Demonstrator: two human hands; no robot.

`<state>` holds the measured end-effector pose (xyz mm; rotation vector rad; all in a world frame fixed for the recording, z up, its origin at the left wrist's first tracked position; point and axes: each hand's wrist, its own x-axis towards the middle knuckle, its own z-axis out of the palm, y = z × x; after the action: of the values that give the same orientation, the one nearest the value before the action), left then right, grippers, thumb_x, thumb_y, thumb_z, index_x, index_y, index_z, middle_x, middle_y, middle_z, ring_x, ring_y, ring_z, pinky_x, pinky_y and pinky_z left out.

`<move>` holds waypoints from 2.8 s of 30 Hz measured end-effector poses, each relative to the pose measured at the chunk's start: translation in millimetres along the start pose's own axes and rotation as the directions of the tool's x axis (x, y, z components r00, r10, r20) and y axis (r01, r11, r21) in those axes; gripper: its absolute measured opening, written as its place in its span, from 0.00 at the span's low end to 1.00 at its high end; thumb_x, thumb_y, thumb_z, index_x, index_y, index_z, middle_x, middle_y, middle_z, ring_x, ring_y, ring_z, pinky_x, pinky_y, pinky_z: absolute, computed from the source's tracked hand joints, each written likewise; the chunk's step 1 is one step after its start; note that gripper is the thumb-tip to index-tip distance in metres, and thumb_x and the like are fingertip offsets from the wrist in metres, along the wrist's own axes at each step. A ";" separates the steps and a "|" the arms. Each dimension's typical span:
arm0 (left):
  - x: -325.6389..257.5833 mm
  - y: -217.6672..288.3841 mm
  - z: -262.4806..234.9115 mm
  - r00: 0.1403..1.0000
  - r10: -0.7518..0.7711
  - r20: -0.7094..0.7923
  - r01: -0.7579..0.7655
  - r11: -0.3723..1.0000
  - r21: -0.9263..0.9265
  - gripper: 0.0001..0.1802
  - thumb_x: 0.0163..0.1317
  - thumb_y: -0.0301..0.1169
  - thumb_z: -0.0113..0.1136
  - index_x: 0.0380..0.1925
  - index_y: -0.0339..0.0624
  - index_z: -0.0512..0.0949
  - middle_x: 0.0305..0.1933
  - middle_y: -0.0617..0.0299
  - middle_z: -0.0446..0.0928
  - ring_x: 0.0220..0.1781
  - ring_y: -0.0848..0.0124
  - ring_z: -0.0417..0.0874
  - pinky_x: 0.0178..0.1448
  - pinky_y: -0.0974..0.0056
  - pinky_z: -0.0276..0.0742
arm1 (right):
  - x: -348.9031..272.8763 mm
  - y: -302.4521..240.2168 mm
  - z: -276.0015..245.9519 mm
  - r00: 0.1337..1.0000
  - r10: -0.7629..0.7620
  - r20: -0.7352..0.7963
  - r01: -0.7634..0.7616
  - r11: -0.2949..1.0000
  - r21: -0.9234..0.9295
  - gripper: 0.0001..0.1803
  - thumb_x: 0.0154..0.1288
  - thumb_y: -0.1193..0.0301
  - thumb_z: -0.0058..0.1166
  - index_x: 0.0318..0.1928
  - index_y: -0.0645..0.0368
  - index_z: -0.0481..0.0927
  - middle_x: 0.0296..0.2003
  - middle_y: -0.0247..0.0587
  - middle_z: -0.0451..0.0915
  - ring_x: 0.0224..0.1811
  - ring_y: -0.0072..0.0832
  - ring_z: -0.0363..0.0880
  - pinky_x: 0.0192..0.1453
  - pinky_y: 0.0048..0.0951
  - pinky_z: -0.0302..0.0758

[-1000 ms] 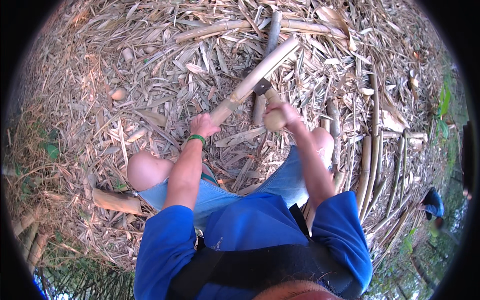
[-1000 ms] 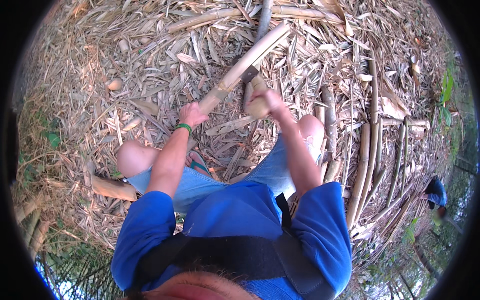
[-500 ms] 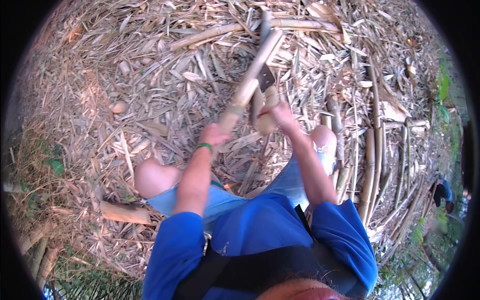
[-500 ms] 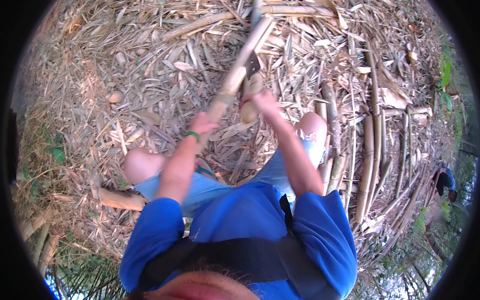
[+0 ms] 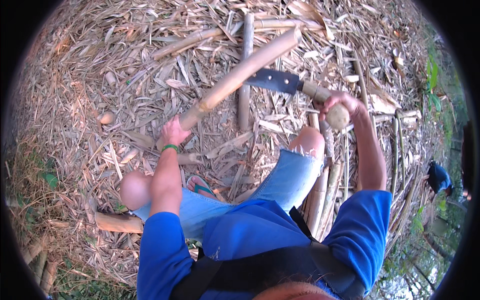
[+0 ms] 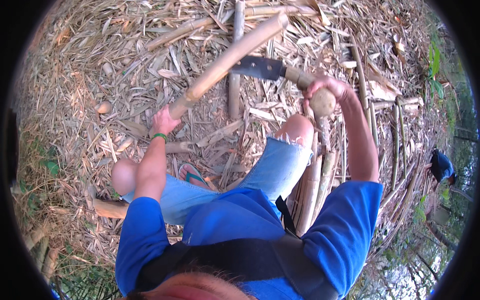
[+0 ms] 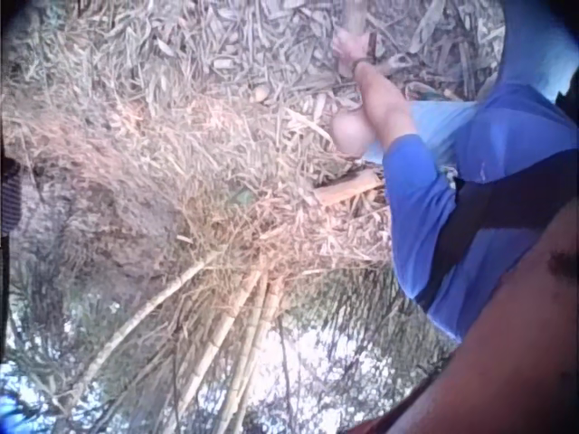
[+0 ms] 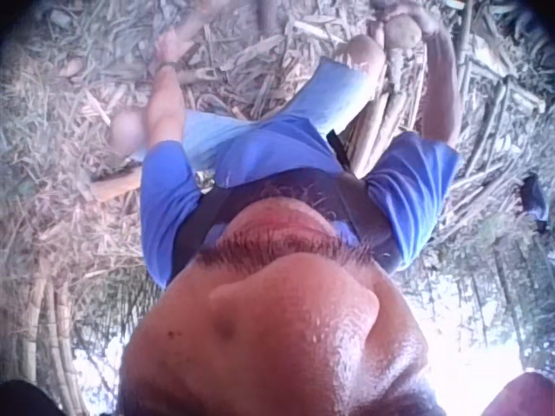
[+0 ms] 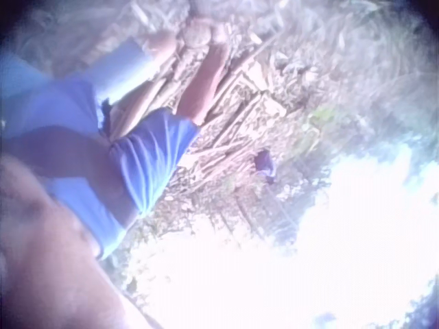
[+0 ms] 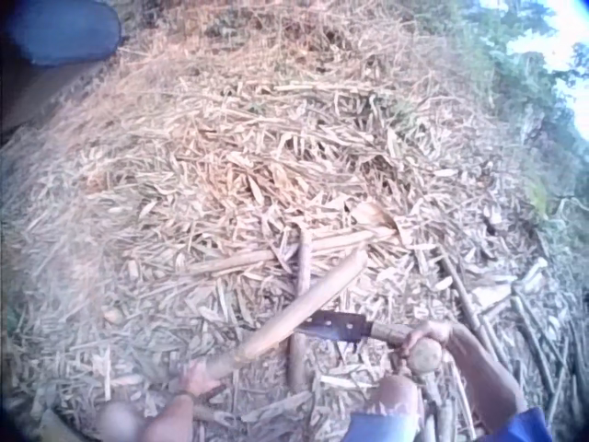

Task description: The person cuts bamboo stalks into smaller sections using a cleaver and clears away debris while working on the ground.

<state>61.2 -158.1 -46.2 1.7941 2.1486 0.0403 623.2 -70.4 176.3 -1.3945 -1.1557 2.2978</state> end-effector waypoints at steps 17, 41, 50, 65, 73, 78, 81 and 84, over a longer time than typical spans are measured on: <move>-8.3 95.7 10.3 0.845 -0.349 0.405 0.434 0.890 -0.139 0.36 0.42 0.51 0.76 0.48 0.37 0.86 0.49 0.43 0.86 0.50 0.47 0.88 0.57 0.52 0.84 | 187.8 6.7 151.4 0.835 -0.192 -0.516 0.167 0.981 -0.094 0.19 0.56 0.72 0.61 0.46 0.73 0.80 0.34 0.53 0.88 0.35 0.36 0.89 0.41 0.37 0.87; 36.4 154.9 -32.9 0.961 -0.187 -0.202 0.112 0.935 -0.336 0.59 0.49 0.69 0.72 0.68 0.31 0.70 0.60 0.40 0.81 0.64 0.52 0.82 0.69 0.54 0.74 | 130.3 52.7 156.4 0.551 -0.666 -0.503 0.586 0.738 -0.336 0.25 0.59 0.73 0.67 0.55 0.67 0.74 0.37 0.42 0.82 0.36 0.27 0.80 0.47 0.33 0.80; 40.3 255.1 -153.6 0.745 0.662 -0.081 0.101 -0.232 -0.967 0.47 0.69 0.62 0.57 0.70 0.30 0.66 0.64 0.47 0.78 0.68 0.55 0.78 0.76 0.50 0.68 | 109.6 31.5 185.5 0.643 -0.708 -0.294 0.757 0.645 0.102 0.20 0.61 0.69 0.72 0.50 0.62 0.79 0.38 0.33 0.82 0.39 0.20 0.80 0.47 0.28 0.78; 5.0 215.3 -153.7 0.802 0.597 -0.016 0.243 -0.352 -0.904 0.37 0.74 0.62 0.48 0.61 0.37 0.74 0.55 0.49 0.83 0.56 0.56 0.85 0.65 0.50 0.79 | 108.7 20.9 220.4 0.625 -0.750 -0.217 0.767 0.538 0.351 0.20 0.54 0.72 0.66 0.47 0.67 0.80 0.35 0.37 0.85 0.38 0.23 0.83 0.49 0.27 0.79; -0.1 210.2 -162.3 0.884 0.468 0.002 0.146 -0.272 -0.951 0.33 0.73 0.56 0.55 0.60 0.37 0.74 0.52 0.52 0.83 0.56 0.59 0.85 0.68 0.48 0.77 | 116.6 20.0 218.9 0.602 -0.783 -0.159 0.792 0.559 0.244 0.16 0.53 0.73 0.65 0.43 0.66 0.81 0.33 0.36 0.84 0.34 0.21 0.80 0.44 0.26 0.77; -4.9 214.8 -161.3 0.868 0.495 -0.037 0.110 -0.266 -0.958 0.33 0.67 0.48 0.68 0.61 0.35 0.72 0.51 0.55 0.82 0.55 0.60 0.85 0.72 0.49 0.75 | 118.2 22.9 216.0 0.602 -0.788 -0.130 0.789 0.562 0.247 0.14 0.52 0.74 0.65 0.40 0.66 0.81 0.33 0.35 0.84 0.34 0.21 0.80 0.42 0.26 0.77; -10.4 219.0 -162.9 0.864 0.500 -0.052 0.088 -0.253 -0.963 0.34 0.65 0.47 0.70 0.61 0.34 0.73 0.51 0.56 0.82 0.55 0.60 0.85 0.72 0.49 0.75 | 118.3 24.6 219.2 0.598 -0.789 -0.140 0.792 0.556 0.252 0.15 0.52 0.74 0.64 0.41 0.66 0.82 0.33 0.35 0.84 0.35 0.21 0.80 0.44 0.26 0.77; -16.9 220.6 -165.1 0.870 0.492 -0.038 0.068 -0.197 -0.978 0.34 0.65 0.47 0.71 0.61 0.34 0.74 0.50 0.57 0.82 0.55 0.61 0.85 0.70 0.50 0.77 | 117.7 25.9 223.6 0.592 -0.789 -0.165 0.797 0.542 0.266 0.16 0.51 0.74 0.64 0.42 0.67 0.82 0.34 0.36 0.84 0.36 0.21 0.81 0.47 0.26 0.78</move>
<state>227.8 -97.9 165.4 0.8607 0.6756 1.0867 382.0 -138.4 134.9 -0.5537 -1.0371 1.6568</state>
